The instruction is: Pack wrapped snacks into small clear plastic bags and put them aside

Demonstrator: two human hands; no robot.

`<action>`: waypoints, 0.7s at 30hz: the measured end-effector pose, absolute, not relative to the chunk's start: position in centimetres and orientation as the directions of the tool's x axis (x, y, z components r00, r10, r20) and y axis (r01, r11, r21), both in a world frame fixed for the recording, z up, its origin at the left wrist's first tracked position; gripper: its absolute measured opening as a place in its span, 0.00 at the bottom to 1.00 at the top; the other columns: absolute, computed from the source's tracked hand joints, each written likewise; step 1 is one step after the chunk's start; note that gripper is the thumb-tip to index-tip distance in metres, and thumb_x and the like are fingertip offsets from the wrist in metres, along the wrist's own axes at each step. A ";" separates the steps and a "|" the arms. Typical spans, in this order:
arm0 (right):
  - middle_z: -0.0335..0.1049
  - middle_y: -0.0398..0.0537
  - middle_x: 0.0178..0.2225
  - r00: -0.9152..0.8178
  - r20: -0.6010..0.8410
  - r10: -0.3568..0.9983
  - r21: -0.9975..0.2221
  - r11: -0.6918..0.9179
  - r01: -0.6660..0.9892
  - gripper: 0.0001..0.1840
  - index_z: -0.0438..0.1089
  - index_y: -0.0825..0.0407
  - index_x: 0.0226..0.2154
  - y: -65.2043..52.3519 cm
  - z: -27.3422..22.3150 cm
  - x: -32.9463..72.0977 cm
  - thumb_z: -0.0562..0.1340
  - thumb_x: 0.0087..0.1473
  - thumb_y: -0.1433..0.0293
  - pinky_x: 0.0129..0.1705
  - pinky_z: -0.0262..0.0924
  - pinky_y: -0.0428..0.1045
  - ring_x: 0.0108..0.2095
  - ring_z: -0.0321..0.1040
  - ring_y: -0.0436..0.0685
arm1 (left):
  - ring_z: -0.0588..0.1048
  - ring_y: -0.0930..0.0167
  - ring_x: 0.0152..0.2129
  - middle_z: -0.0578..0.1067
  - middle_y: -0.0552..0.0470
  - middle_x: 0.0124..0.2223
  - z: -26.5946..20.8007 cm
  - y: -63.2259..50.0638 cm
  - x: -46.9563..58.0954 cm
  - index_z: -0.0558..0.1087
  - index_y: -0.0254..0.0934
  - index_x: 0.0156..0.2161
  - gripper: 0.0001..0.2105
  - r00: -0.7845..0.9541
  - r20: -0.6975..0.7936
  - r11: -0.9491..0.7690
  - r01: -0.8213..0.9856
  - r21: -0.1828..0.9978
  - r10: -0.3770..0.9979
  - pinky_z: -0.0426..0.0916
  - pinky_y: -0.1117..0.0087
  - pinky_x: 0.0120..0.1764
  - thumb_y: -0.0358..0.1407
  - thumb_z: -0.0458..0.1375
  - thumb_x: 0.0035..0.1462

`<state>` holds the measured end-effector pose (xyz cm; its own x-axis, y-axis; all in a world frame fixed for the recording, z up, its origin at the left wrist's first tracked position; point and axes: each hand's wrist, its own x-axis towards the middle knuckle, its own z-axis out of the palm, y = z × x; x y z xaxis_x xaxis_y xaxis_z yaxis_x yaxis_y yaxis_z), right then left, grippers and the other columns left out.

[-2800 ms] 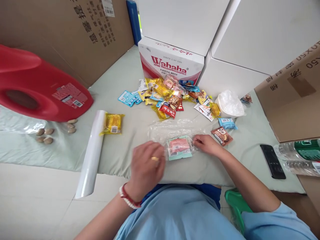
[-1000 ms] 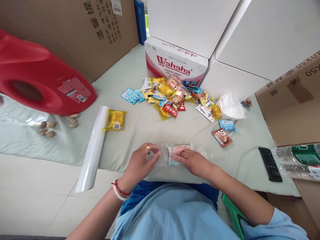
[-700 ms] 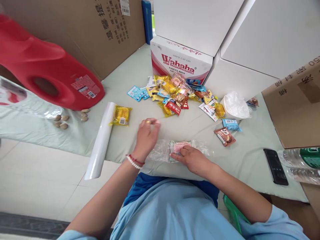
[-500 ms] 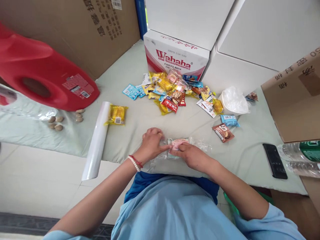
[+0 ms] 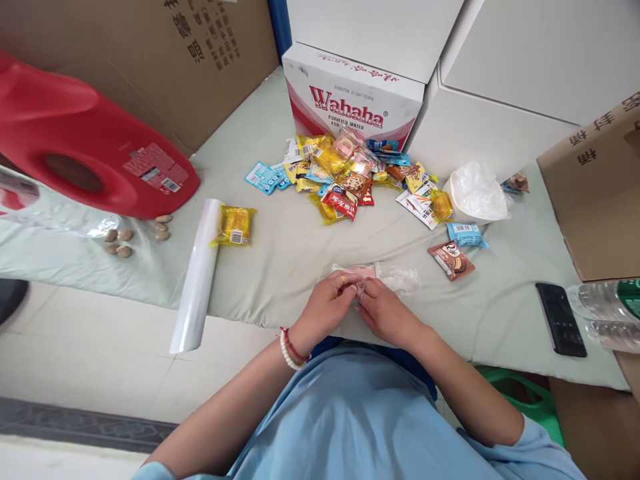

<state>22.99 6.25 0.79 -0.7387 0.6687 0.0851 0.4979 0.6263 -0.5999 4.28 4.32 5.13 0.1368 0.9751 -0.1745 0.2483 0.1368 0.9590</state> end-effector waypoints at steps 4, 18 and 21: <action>0.71 0.60 0.49 -0.714 0.073 0.696 -0.610 0.597 0.520 0.17 0.71 0.54 0.55 4.7 0.8 23.9 0.57 0.66 0.74 0.57 0.67 0.61 0.54 0.66 0.65 | 0.77 0.65 0.52 0.79 0.45 0.51 3.6 4.6 5.6 0.80 0.39 0.46 0.19 0.275 -0.067 -0.063 0.437 0.898 0.959 0.71 0.59 0.59 0.29 0.47 0.63; 0.70 0.63 0.53 0.090 0.146 0.985 -0.539 0.003 0.842 0.28 0.76 0.53 0.50 7.7 0.5 31.5 0.64 0.58 0.48 0.62 0.59 0.68 0.58 0.64 0.72 | 0.73 0.64 0.42 0.74 0.46 0.45 3.7 5.2 7.3 0.75 0.40 0.48 0.13 0.254 -0.155 -0.191 0.922 0.336 0.955 0.62 0.66 0.34 0.32 0.48 0.71; 0.68 0.62 0.58 -0.005 0.140 0.990 -0.537 0.080 0.840 0.17 0.76 0.50 0.37 8.6 -0.5 30.7 0.66 0.56 0.53 0.67 0.50 0.70 0.66 0.54 0.75 | 0.71 0.60 0.45 0.75 0.45 0.43 3.2 5.2 7.3 0.76 0.40 0.49 0.10 0.281 -0.023 -0.265 0.927 0.263 0.959 0.64 0.61 0.41 0.38 0.55 0.70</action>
